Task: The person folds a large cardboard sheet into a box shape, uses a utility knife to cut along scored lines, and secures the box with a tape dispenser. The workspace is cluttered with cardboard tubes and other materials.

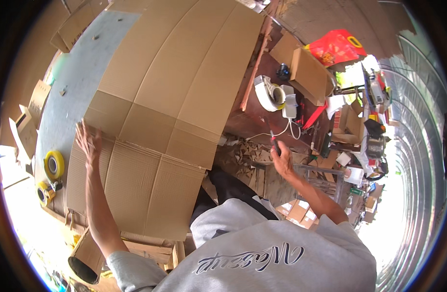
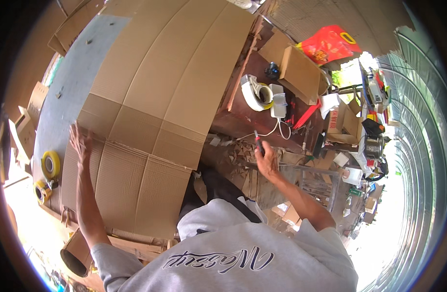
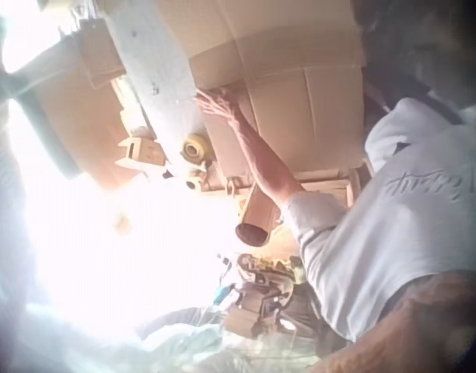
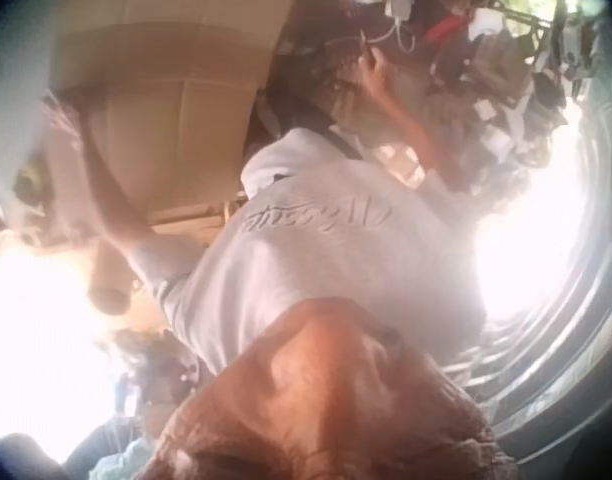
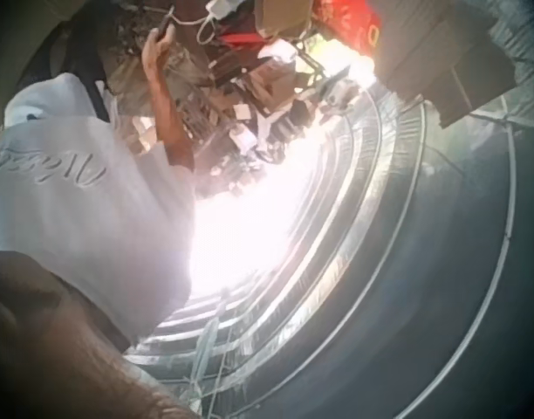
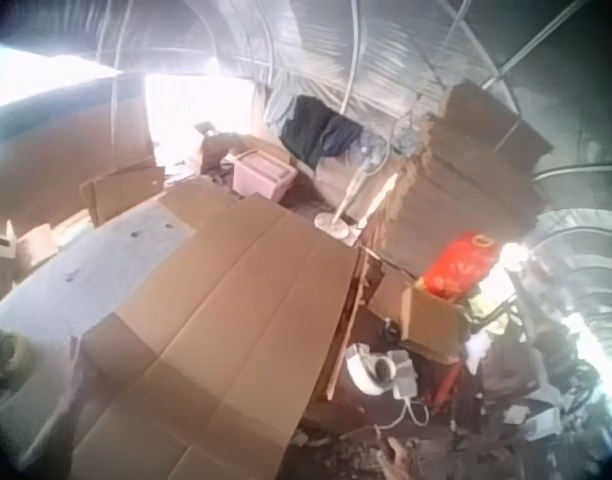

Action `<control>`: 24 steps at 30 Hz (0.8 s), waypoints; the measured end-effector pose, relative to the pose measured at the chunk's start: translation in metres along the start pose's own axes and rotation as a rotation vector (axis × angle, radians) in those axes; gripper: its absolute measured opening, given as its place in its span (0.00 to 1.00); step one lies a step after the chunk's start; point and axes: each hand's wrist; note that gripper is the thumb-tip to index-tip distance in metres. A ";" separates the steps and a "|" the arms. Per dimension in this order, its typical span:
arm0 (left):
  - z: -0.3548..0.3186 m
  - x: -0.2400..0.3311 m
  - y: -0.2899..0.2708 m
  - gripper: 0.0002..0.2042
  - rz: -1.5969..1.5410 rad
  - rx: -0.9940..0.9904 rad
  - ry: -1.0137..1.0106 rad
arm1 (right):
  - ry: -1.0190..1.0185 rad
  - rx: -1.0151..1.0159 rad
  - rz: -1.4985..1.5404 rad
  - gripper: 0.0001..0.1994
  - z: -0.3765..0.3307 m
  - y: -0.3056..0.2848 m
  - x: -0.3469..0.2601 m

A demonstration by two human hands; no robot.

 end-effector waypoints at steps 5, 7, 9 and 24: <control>-0.084 0.081 -0.022 0.38 -0.088 -0.030 -0.015 | 0.028 0.260 -0.179 0.17 0.071 -0.030 0.067; -0.126 0.122 -0.043 0.36 -0.195 0.009 -0.003 | -0.084 0.455 -0.199 0.22 0.113 -0.030 0.116; -0.174 0.138 -0.063 0.32 -0.313 0.022 0.060 | -0.116 0.492 -0.268 0.24 0.159 -0.028 0.124; -0.391 0.165 -0.164 0.40 0.035 -0.164 -0.581 | -0.984 0.080 0.143 0.20 0.164 0.076 -0.071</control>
Point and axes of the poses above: each hand's wrist, its own z-axis towards the middle knuckle, its own y-axis out of the palm, x = y × z, and after that the axes turned 9 degrees about x, right-handed
